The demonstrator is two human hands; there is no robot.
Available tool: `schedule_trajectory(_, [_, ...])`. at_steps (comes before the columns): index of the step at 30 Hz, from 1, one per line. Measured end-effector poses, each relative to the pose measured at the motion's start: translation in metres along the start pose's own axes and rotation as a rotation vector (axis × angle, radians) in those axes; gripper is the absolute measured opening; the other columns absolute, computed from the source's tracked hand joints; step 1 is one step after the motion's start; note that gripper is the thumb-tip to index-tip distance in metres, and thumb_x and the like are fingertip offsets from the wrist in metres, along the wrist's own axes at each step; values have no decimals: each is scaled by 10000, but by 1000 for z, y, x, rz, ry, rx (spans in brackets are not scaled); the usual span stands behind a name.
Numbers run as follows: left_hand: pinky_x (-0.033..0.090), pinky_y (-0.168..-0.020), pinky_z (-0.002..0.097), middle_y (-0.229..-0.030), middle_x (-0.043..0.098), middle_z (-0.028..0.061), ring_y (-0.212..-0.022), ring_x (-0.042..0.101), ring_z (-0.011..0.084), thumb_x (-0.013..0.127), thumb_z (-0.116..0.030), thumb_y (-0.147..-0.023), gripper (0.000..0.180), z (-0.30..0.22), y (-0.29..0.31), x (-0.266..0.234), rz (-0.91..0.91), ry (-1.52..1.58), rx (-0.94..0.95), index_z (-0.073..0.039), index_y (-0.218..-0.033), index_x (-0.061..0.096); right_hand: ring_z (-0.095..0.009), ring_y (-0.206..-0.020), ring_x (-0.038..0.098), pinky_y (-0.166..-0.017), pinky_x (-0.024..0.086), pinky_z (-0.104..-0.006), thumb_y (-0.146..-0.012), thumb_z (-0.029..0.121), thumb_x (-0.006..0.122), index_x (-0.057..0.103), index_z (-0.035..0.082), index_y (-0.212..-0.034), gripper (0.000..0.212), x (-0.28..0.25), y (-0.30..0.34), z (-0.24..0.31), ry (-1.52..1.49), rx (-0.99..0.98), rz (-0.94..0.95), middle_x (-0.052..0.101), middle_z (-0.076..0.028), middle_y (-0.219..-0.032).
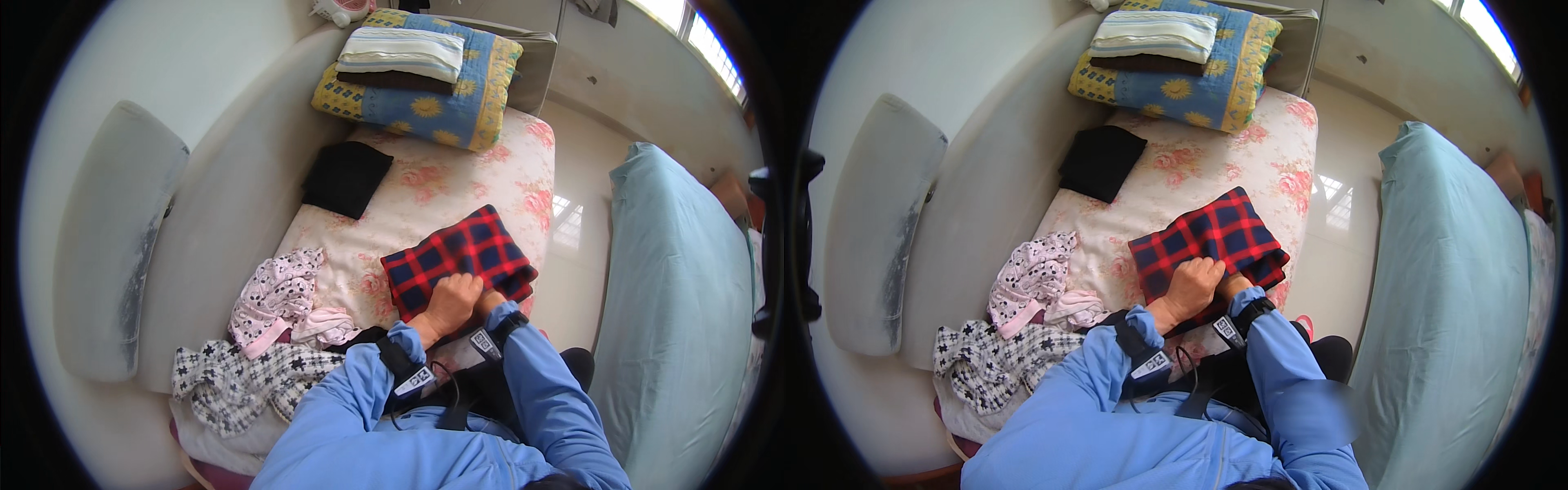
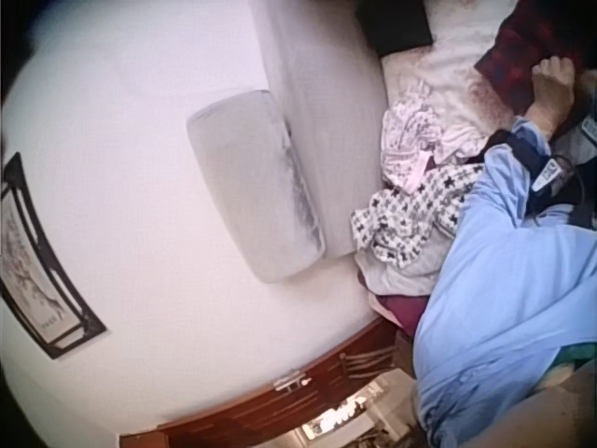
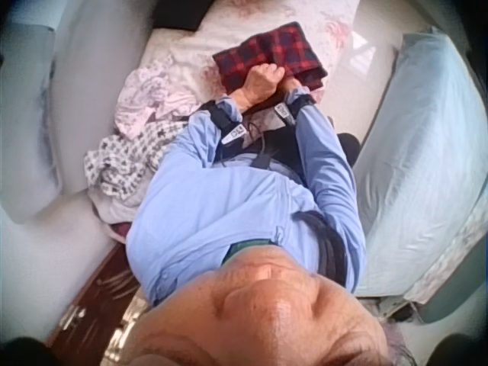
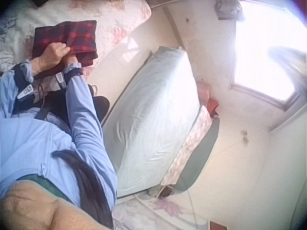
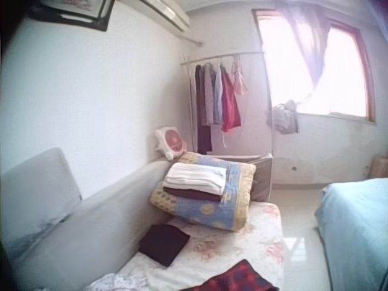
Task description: The person folds a red and black plaid shirt and a black garment on a bed. They smooth and align each item, fold sleeves and sides, then stack the folded pieces on a pile of bedding.
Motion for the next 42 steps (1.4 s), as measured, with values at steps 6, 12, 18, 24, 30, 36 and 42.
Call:
schedule_trajectory(6, [456,-549,367,-685,485,96,-613,540,268,555,-54,-756,141,10,29,1,35,116,43,-36,-895,543,-280,-642,546,-579,430,-419,-862,212,579,638,111,-780,143,-32,-16,37,-843,-1230,26,592,-81,-744])
schedule_trajectory(12, [455,-568,370,-737,494,85,-660,543,263,626,-101,-733,332,16,26,8,24,-31,-68,-37,-1049,550,-276,-684,558,-621,439,-412,-869,218,573,641,108,-806,144,-69,-11,20,-380,-419,37,603,-91,-782])
schedule_trajectory(18, [454,-627,364,-852,494,77,-776,542,254,607,-139,-753,343,-9,-20,23,-11,-195,-98,-68,-1071,502,-271,-711,566,-648,444,-407,-875,216,567,641,101,-826,146,-98,4,-8,-207,6,-61,608,-96,-804])
schedule_trajectory(24, [470,-615,361,-792,528,66,-746,567,241,526,-125,-801,101,-24,-64,44,23,-122,16,-81,-892,527,-266,-738,574,-675,449,-401,-882,214,561,641,93,-847,150,-77,-15,-13,-330,-238,-106,613,-101,-825])
schedule_trajectory(30, [482,-617,354,-737,533,92,-687,566,259,546,-82,-755,61,-28,-35,49,153,156,196,-63,-806,518,-270,-783,580,-717,451,-397,-882,211,555,637,81,-883,153,-67,-5,6,-834,-1049,-130,619,-110,-862])
schedule_trajectory(36, [487,-627,375,-773,538,102,-728,573,270,544,-30,-794,321,-10,-11,46,116,157,126,-14,-1114,559,-291,-879,586,-800,452,-393,-875,204,546,623,60,-960,185,-116,2,18,-850,-1016,-147,629,-126,-942])
schedule_trajectory(42, [456,-630,378,-788,513,80,-743,549,253,547,-59,-803,306,-14,15,58,77,20,91,-33,-1107,564,-316,-951,608,-824,493,-389,-756,67,586,633,30,-916,171,-200,53,-8,-370,173,-304,644,-143,-994])
Point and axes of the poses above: each hand's wrist, its own y-axis away from the middle knuckle, its own x-axis out of the palm, z = x × y, the point moved 7 cm from there along -y, towards the middle knuckle
